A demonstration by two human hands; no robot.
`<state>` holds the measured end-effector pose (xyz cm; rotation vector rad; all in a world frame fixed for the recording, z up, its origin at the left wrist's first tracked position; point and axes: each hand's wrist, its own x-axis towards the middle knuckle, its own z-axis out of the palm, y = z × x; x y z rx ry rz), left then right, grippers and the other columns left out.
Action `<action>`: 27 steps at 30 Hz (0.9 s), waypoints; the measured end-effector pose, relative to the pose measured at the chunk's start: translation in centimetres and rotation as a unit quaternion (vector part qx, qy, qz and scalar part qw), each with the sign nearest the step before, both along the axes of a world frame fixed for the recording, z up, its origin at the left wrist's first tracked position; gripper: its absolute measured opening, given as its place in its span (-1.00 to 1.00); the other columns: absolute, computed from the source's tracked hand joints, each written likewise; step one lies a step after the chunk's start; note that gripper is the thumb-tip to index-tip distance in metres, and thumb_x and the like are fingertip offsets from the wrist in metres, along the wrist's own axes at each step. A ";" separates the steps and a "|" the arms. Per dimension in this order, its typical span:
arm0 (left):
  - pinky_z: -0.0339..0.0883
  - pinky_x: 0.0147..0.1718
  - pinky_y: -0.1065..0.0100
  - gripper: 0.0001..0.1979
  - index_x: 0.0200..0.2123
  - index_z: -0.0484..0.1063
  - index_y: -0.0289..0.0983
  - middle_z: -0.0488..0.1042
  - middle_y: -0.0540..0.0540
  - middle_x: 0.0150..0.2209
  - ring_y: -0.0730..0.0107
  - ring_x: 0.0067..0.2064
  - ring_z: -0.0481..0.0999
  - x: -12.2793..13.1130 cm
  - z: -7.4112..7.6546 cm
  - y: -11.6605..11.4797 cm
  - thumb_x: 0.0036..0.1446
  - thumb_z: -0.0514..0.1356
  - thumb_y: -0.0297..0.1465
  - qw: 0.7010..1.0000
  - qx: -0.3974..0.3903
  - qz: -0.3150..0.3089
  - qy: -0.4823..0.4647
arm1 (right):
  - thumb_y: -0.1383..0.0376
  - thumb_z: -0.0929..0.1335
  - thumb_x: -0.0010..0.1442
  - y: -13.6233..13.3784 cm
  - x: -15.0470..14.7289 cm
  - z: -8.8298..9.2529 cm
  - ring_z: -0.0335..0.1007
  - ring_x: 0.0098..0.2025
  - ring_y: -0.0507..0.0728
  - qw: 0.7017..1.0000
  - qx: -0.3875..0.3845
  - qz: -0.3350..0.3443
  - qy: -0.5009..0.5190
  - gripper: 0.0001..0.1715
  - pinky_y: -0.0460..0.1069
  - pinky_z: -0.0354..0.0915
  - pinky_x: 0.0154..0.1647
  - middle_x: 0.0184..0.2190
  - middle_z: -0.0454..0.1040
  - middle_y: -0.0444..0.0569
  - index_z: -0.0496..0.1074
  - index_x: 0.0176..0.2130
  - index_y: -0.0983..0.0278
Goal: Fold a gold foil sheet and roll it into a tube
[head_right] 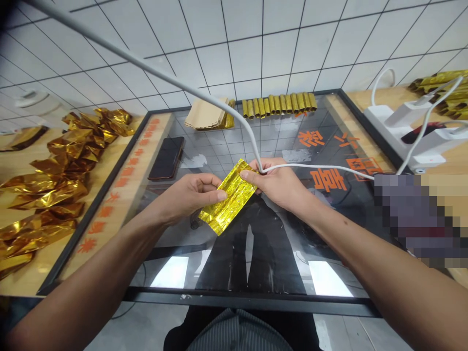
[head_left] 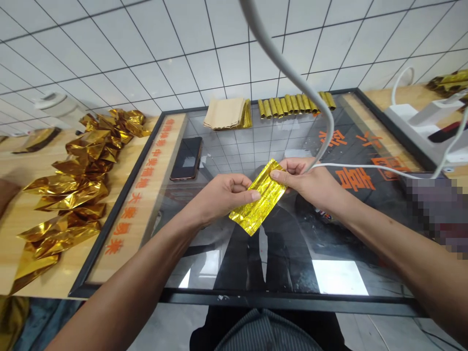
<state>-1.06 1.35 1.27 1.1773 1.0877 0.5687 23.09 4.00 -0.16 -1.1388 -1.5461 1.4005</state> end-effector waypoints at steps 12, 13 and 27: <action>0.21 -0.48 0.49 -0.73 -0.38 0.48 -0.28 0.47 0.04 -0.48 0.53 -0.48 0.39 0.6 -0.6 -0.1 0.11 0.41 -0.22 0.993 0.104 0.041 0.049 | -0.07 0.56 0.20 -0.5 -0.5 -1.0 0.25 -0.47 0.07 0.999 0.006 0.039 -0.026 -0.57 0.02 0.14 -0.43 -0.52 0.47 -0.12 0.56 -0.42 0.19; 0.21 -0.48 0.49 -0.73 -0.39 0.47 -0.28 0.46 0.05 -0.49 0.53 -0.48 0.38 0.7 -0.6 -0.1 0.12 0.40 -0.22 0.992 0.113 0.041 0.045 | -0.06 0.55 0.21 -0.5 -0.5 -1.0 0.26 -0.46 0.08 0.998 0.004 0.048 -0.029 -0.58 0.02 0.15 -0.42 -0.51 0.48 -0.12 0.57 -0.41 0.19; 0.12 -0.45 0.45 -0.75 -0.42 0.40 -0.27 0.35 0.08 -0.49 0.53 -0.46 0.28 1.2 -1.1 0.0 0.23 0.30 -0.26 0.974 0.219 0.019 0.051 | -0.10 0.50 0.24 -1.0 -0.9 0.1 0.17 -0.46 0.04 0.991 0.040 0.092 -0.088 -0.51 0.00 0.10 -0.42 -0.54 0.35 -0.18 0.50 -0.41 0.23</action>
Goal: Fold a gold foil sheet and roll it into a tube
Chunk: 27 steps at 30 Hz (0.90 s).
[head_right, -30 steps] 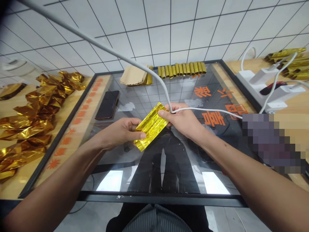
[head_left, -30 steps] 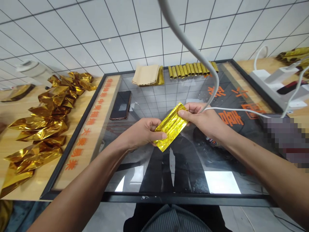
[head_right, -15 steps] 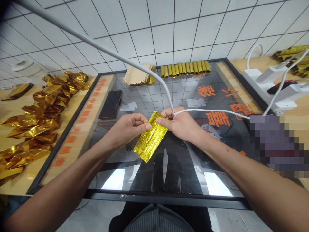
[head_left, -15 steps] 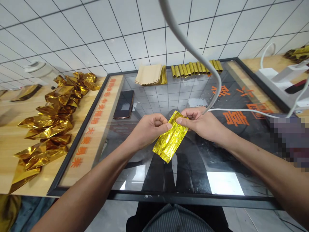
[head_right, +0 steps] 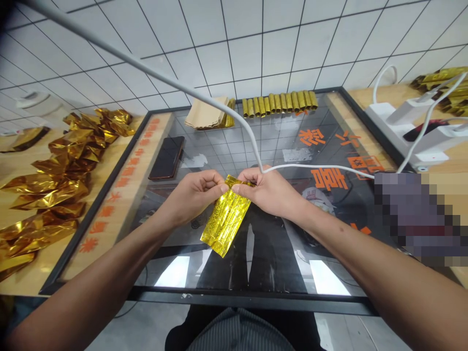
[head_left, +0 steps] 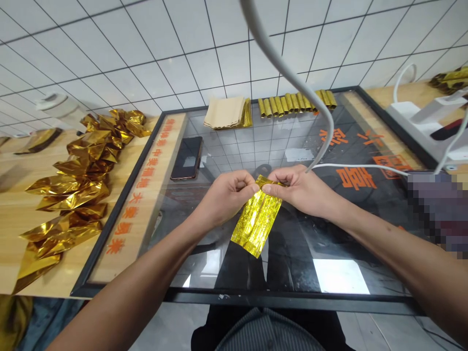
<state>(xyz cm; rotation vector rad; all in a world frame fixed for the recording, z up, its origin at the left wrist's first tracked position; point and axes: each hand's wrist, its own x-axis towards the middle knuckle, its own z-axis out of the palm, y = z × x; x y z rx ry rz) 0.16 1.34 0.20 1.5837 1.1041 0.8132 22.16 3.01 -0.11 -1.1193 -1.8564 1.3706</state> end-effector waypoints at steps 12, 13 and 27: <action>0.15 -0.35 0.42 -0.77 -0.40 0.39 -0.27 0.33 0.08 -0.45 0.51 -0.38 0.29 0.4 0.1 0.0 0.35 0.19 -0.35 0.995 0.094 -0.013 0.032 | -0.02 0.49 0.24 -0.5 -0.4 0.9 0.09 -0.49 0.03 0.999 0.007 0.034 -0.015 -0.52 0.01 0.04 -0.44 -0.56 0.26 -0.20 0.38 -0.50 0.20; 0.16 -0.34 0.42 -0.77 -0.40 0.39 -0.27 0.33 0.08 -0.45 0.51 -0.38 0.29 0.5 0.2 0.0 0.35 0.18 -0.35 0.995 0.096 -0.008 0.033 | -0.03 0.49 0.25 -0.4 -0.3 0.8 0.10 -0.49 0.03 0.999 0.003 0.033 -0.012 -0.53 0.01 0.04 -0.44 -0.55 0.28 -0.20 0.40 -0.49 0.21; 0.02 -0.53 0.44 -0.62 -0.48 0.37 -0.25 0.25 0.07 -0.54 0.52 -0.50 0.20 -0.6 0.9 -0.1 0.29 0.21 -0.13 0.989 -0.040 0.002 0.142 | -0.09 0.56 0.18 0.3 0.4 0.1 0.35 -0.39 0.11 0.994 -0.023 -0.098 0.050 -0.53 0.04 0.26 -0.35 -0.45 0.51 -0.08 0.53 -0.39 0.22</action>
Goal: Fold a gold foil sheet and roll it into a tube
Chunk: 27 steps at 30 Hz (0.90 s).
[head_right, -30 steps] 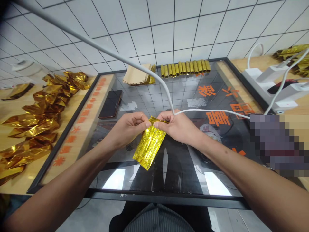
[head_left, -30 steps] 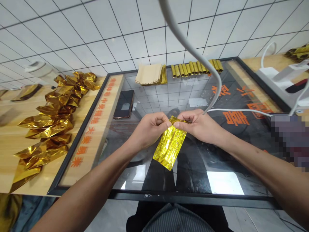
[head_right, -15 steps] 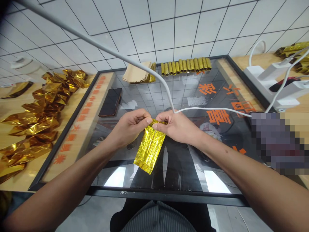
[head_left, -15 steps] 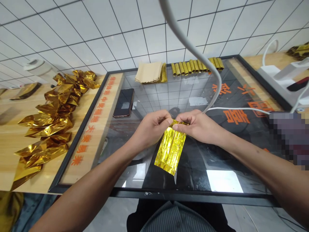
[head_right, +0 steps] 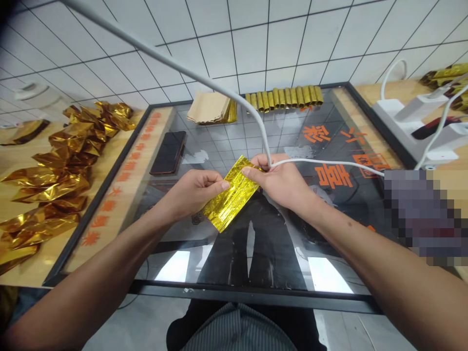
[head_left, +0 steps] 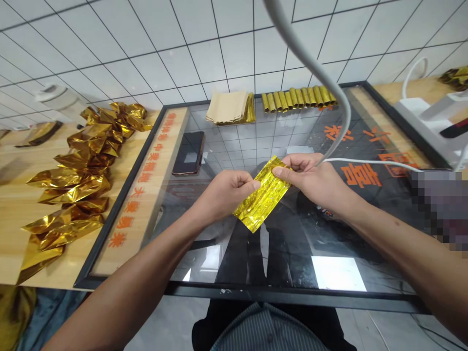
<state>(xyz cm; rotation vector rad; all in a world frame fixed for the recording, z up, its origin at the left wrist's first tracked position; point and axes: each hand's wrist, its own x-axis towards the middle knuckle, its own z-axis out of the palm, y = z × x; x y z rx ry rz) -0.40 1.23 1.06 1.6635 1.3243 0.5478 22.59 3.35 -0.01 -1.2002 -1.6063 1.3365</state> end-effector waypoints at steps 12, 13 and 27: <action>0.37 -0.23 0.32 -0.78 -0.27 0.54 -0.25 0.59 -0.05 -0.30 0.32 -0.25 0.53 -0.8 0.1 0.0 0.40 0.18 -0.29 0.943 0.284 0.074 0.157 | -0.02 0.52 0.25 0.9 0.8 -0.7 0.24 -0.45 0.08 0.995 0.029 -0.088 -0.039 -0.61 0.02 0.16 -0.44 -0.47 0.47 -0.09 0.52 -0.38 0.22; 0.42 -0.10 0.27 -0.80 -0.20 0.55 -0.25 0.62 -0.10 -0.20 0.26 -0.14 0.57 -0.4 0.0 -0.4 0.43 0.15 -0.34 0.921 0.345 0.059 0.172 | -0.01 0.51 0.26 1.0 0.9 -0.9 0.24 -0.45 0.08 0.993 0.042 -0.097 -0.046 -0.62 0.02 0.16 -0.44 -0.47 0.46 -0.10 0.53 -0.37 0.22; 0.17 0.49 -0.11 -0.26 0.46 0.24 -0.46 0.12 -0.47 0.55 -0.15 0.58 0.12 3.0 -3.2 -4.7 0.53 0.03 0.02 0.863 0.343 -0.161 0.334 | 0.03 0.42 0.32 1.6 1.4 -2.1 0.38 -0.38 0.13 0.967 0.124 -0.127 -0.184 -0.67 -0.02 0.20 -0.40 -0.39 0.58 -0.05 0.59 -0.30 0.21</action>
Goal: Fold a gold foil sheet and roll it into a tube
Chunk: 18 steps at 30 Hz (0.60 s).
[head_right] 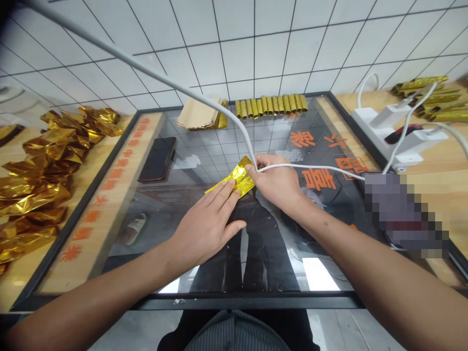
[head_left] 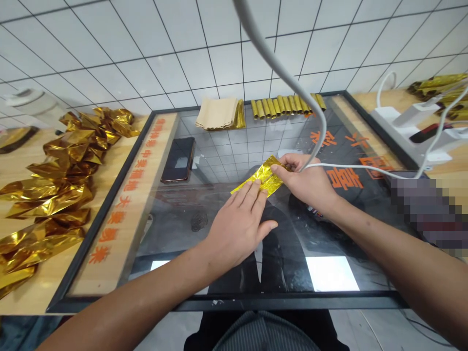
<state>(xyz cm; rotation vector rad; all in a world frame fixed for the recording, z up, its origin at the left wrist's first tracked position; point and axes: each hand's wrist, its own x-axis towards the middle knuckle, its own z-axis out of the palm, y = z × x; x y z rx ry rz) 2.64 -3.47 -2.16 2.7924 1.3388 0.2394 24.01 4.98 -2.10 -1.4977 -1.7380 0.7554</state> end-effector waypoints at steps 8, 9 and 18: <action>0.12 0.51 -0.10 -0.28 0.46 0.24 -0.44 0.14 -0.43 0.55 -0.14 0.58 0.12 0.1 -0.4 -0.3 0.54 0.00 0.01 1.000 0.013 0.000 -0.002 | 0.03 0.40 0.34 0.0 0.1 0.1 0.30 -0.45 0.10 0.997 0.013 -0.007 -0.081 -0.67 0.00 0.12 -0.42 -0.46 0.54 -0.11 0.62 -0.28 0.18; 0.12 0.51 -0.10 -0.27 0.46 0.25 -0.45 0.16 -0.45 0.54 -0.14 0.58 0.12 0.1 -0.4 -0.3 0.55 -0.01 0.01 1.000 0.014 0.002 0.003 | 0.02 0.40 0.34 0.1 0.2 0.0 0.33 -0.44 0.11 0.996 0.017 -0.006 -0.086 -0.67 0.00 0.14 -0.41 -0.44 0.55 -0.10 0.62 -0.27 0.18; 0.11 0.51 -0.11 -0.27 0.46 0.25 -0.49 0.15 -0.50 0.53 -0.18 0.58 0.12 0.2 -0.4 -0.3 0.54 0.02 -0.01 1.000 0.013 0.002 0.011 | 0.06 0.29 0.49 -1.4 -0.3 1.2 0.37 0.37 0.46 0.956 0.217 0.036 -0.196 -0.35 0.38 0.30 0.37 0.37 0.44 0.25 0.40 0.41 0.27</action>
